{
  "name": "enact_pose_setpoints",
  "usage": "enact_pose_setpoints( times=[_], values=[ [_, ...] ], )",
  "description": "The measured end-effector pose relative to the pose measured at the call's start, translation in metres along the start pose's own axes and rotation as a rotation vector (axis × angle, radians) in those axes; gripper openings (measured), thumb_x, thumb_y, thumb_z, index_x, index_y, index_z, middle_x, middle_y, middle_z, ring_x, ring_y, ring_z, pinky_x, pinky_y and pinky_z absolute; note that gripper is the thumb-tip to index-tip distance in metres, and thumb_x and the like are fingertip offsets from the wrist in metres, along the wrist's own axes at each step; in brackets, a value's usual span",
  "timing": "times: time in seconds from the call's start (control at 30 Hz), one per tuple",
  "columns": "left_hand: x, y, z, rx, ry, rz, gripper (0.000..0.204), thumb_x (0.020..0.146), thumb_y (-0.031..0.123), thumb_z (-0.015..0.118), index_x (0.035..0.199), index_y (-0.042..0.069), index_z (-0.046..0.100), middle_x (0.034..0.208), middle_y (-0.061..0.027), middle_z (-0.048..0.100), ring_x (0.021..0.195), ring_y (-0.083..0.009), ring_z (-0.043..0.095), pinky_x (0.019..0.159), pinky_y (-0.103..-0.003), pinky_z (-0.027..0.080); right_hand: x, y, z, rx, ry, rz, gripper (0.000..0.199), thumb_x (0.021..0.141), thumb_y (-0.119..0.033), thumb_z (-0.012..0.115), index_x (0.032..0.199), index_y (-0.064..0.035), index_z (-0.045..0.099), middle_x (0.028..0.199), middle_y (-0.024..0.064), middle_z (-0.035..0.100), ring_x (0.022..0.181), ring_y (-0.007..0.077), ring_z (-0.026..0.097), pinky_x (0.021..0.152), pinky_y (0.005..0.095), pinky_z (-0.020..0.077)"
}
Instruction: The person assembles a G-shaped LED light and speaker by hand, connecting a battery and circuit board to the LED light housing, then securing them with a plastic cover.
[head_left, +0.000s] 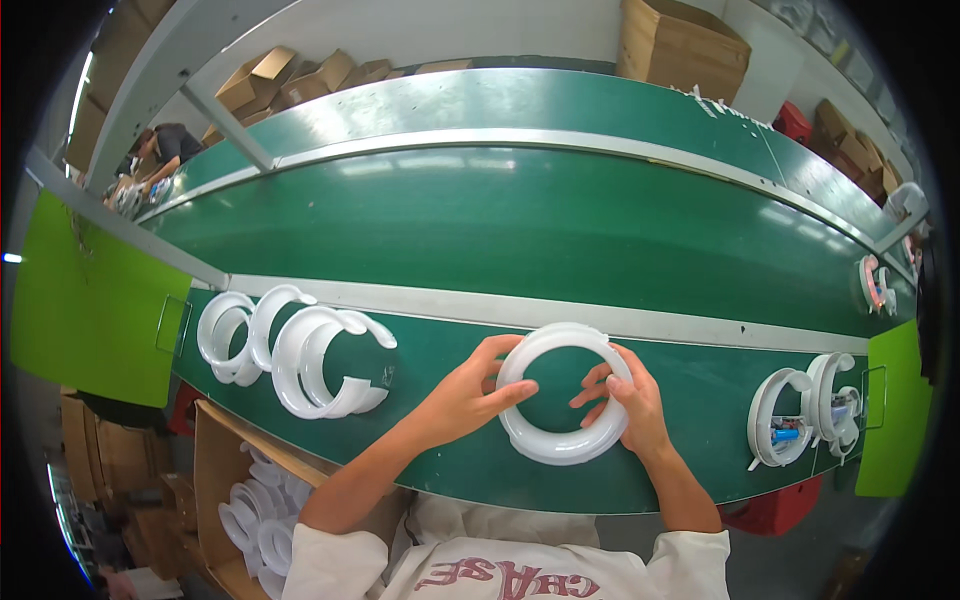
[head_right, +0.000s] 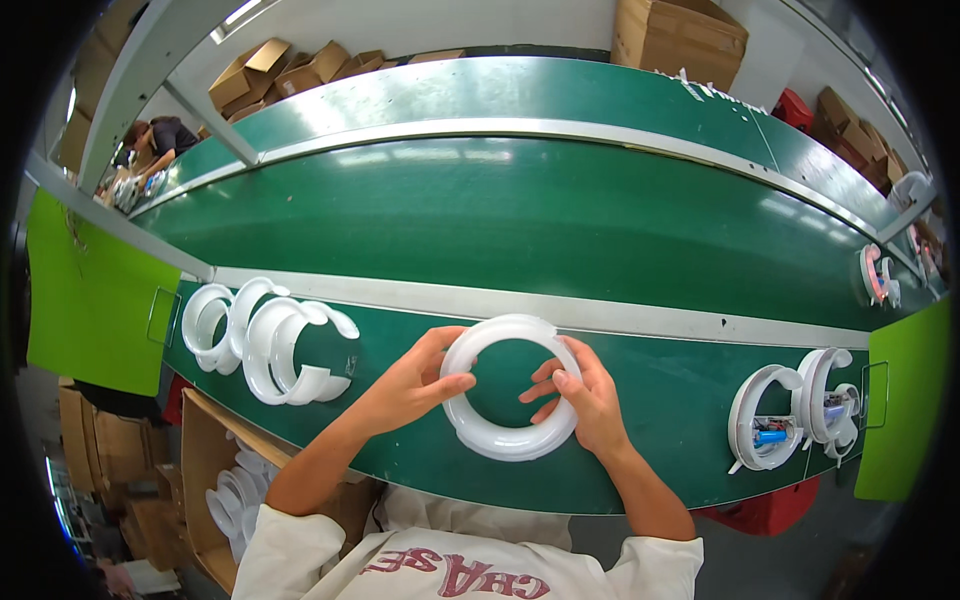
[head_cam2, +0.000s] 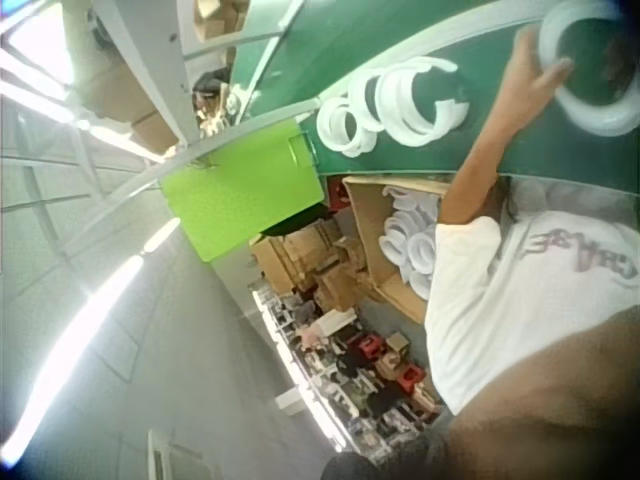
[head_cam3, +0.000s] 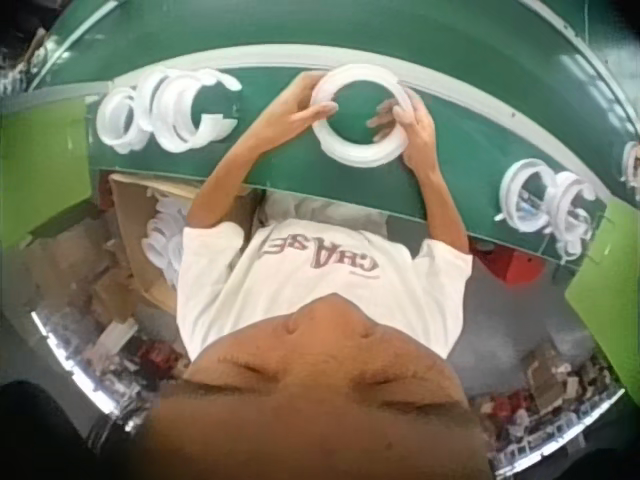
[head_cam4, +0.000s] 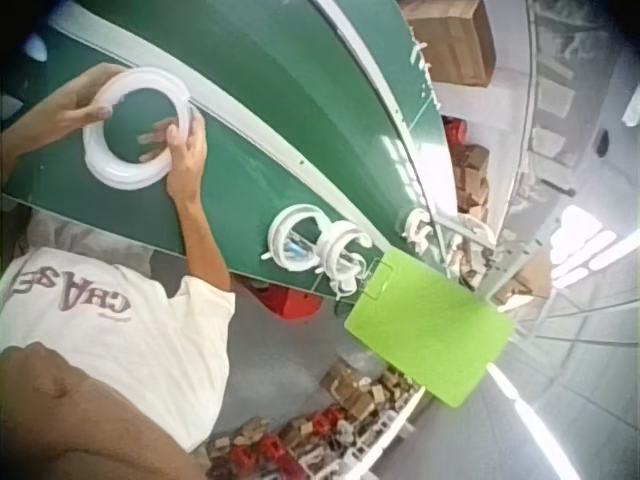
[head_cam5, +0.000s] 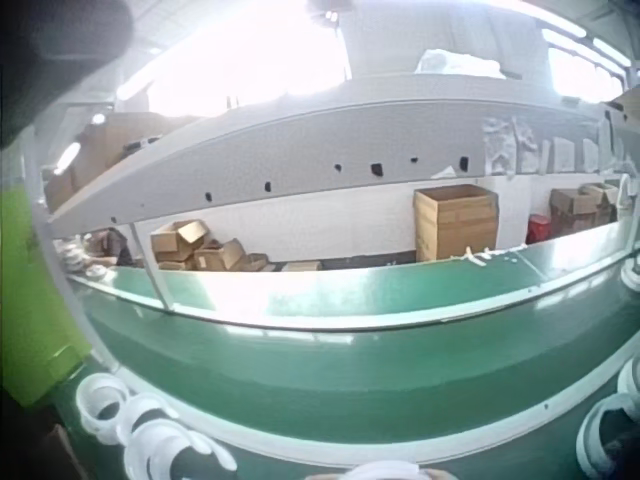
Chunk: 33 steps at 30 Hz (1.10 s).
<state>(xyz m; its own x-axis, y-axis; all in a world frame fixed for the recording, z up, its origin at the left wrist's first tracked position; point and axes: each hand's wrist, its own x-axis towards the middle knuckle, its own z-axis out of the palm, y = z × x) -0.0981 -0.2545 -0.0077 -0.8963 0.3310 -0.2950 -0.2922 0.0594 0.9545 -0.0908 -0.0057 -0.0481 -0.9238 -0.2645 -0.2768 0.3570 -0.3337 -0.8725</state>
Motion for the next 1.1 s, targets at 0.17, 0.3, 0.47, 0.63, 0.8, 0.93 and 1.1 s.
enact_pose_setpoints(
  times=[0.17,0.3,0.47,0.63,0.8,0.93,1.1],
  values=[
    [-0.009,-0.026,-0.009,-0.155,-0.067,-0.136,0.065,0.092,0.015,0.072,0.144,0.000,0.038,0.129,-0.0165,0.060,0.119,-0.0242,0.060,0.097,-0.040,0.052,0.001,0.001,-0.004,-0.014,-0.035,-0.100,0.059,0.094,-0.018,0.056,0.142,0.0078,0.034,0.104,0.0158,0.060,0.097,0.0305,0.069,0.073,0.0405,0.0619],
    [-0.015,-0.022,-0.010,-0.243,-0.009,-0.180,0.067,0.092,0.017,0.073,0.145,0.000,0.037,0.129,-0.0177,0.058,0.116,-0.0246,0.062,0.095,-0.038,0.052,0.003,0.002,0.005,-0.034,-0.010,-0.182,0.056,0.095,-0.016,0.056,0.142,0.0075,0.036,0.107,0.0164,0.062,0.104,0.0295,0.067,0.079,0.0406,0.0612],
    [-0.022,-0.022,-0.002,-0.309,0.102,-0.103,0.060,0.093,0.015,0.069,0.142,-0.001,0.038,0.122,-0.0169,0.062,0.117,-0.0307,0.064,0.091,-0.040,0.056,0.003,-0.002,0.002,-0.071,-0.054,-0.145,0.055,0.096,-0.019,0.057,0.142,0.0057,0.039,0.109,0.0179,0.062,0.109,0.0305,0.066,0.082,0.0398,0.0609],
    [-0.021,-0.035,-0.005,-0.267,0.095,-0.115,0.055,0.096,0.019,0.065,0.140,-0.002,0.040,0.120,-0.0161,0.062,0.113,-0.0324,0.066,0.090,-0.041,0.056,0.007,-0.007,-0.008,-0.058,-0.137,-0.032,0.068,0.094,-0.025,0.064,0.145,0.0046,0.033,0.114,0.0195,0.062,0.114,0.0340,0.065,0.079,0.0417,0.0625],
    [-0.025,-0.033,-0.015,-0.544,0.168,-0.164,0.050,0.099,0.020,0.060,0.140,-0.001,0.041,0.122,-0.0162,0.062,0.114,-0.0353,0.065,0.092,-0.044,0.056,0.004,-0.020,-0.013,-0.209,-0.263,-0.041,0.068,0.095,-0.017,0.066,0.148,0.0019,0.029,0.123,0.0209,0.060,0.116,0.0320,0.064,0.081,0.0422,0.0615],
    [-0.029,-0.024,-0.022,-0.517,0.026,-0.126,0.056,0.100,0.020,0.057,0.148,0.002,0.035,0.131,-0.0176,0.059,0.123,-0.0374,0.059,0.102,-0.050,0.050,0.010,-0.015,-0.033,-0.041,-0.257,-0.008,0.069,0.095,-0.011,0.061,0.151,0.0033,0.024,0.127,0.0236,0.058,0.111,0.0313,0.066,0.078,0.0397,0.0616],
    [-0.034,-0.015,-0.029,-0.624,-0.031,-0.032,0.054,0.100,0.013,0.054,0.149,0.003,0.034,0.142,-0.0182,0.051,0.133,-0.0360,0.051,0.103,-0.051,0.050,0.016,-0.018,-0.036,0.072,-0.184,-0.083,0.071,0.091,-0.020,0.058,0.149,0.0083,0.027,0.118,0.0243,0.061,0.092,0.0304,0.069,0.067,0.0370,0.0616]
  ],
)
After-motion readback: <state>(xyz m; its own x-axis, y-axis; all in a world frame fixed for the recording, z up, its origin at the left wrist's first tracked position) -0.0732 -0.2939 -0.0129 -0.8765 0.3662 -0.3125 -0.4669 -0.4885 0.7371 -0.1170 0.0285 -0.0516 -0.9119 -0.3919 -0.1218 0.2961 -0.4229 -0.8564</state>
